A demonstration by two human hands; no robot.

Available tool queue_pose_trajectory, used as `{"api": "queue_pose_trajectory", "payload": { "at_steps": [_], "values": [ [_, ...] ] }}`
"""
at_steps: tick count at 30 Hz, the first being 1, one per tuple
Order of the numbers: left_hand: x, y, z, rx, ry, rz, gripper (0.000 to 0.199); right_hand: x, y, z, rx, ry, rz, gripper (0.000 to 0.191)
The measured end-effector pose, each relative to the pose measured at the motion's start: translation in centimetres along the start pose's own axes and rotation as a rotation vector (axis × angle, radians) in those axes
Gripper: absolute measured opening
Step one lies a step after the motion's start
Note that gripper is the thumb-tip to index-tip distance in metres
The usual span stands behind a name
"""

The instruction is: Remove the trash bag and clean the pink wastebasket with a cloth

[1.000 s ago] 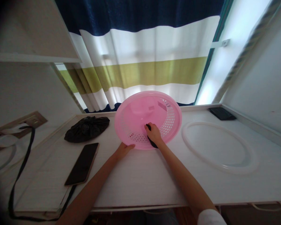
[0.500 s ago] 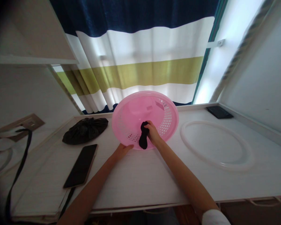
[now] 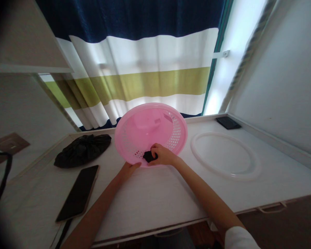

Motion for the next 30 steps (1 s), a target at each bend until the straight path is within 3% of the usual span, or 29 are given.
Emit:
{"api": "queue_pose_trajectory", "payload": {
  "at_steps": [3, 8, 13, 16, 19, 23, 30],
  "values": [
    [-0.2, 0.2, 0.1, 0.017, 0.016, -0.025, 0.049, -0.5, 0.6, 0.7, 0.027, 0.055, 0.073, 0.034],
    [0.1, 0.2, -0.1, 0.004, -0.023, -0.045, 0.049, -1.2, 0.5, 0.7, -0.055, 0.087, 0.076, 0.021],
    [0.0, 0.2, 0.0, -0.020, -0.055, -0.061, 0.053, -0.6, -1.4, 0.7, -0.367, 0.072, -0.008, 0.014],
    [-0.1, 0.2, 0.1, -0.019, -0.088, -0.061, 0.054, -0.5, -2.2, 0.5, -0.524, 0.078, 0.022, 0.024],
    [-0.1, 0.3, -0.1, -0.011, -0.050, -0.080, 0.054, -1.0, -1.3, -0.5, -0.466, 0.086, 0.145, 0.040],
    [0.4, 0.4, -0.4, -0.001, -0.066, -0.104, 0.051, -2.5, 1.0, -1.2, -0.257, 0.139, 0.270, 0.038],
    [0.5, 0.4, -0.6, -0.029, -0.095, -0.116, 0.055, -3.2, 1.6, -1.1, -0.213, 0.159, 0.349, 0.039]
  ]
}}
Point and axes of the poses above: each hand's wrist, its own z-axis away from the middle knuckle, its own y-axis out of the palm, x = y × z, the point moved 7 cm from there along -z, towards the middle knuckle, and after that the axes turned 2 degrees about y, right-handed, at the moved point
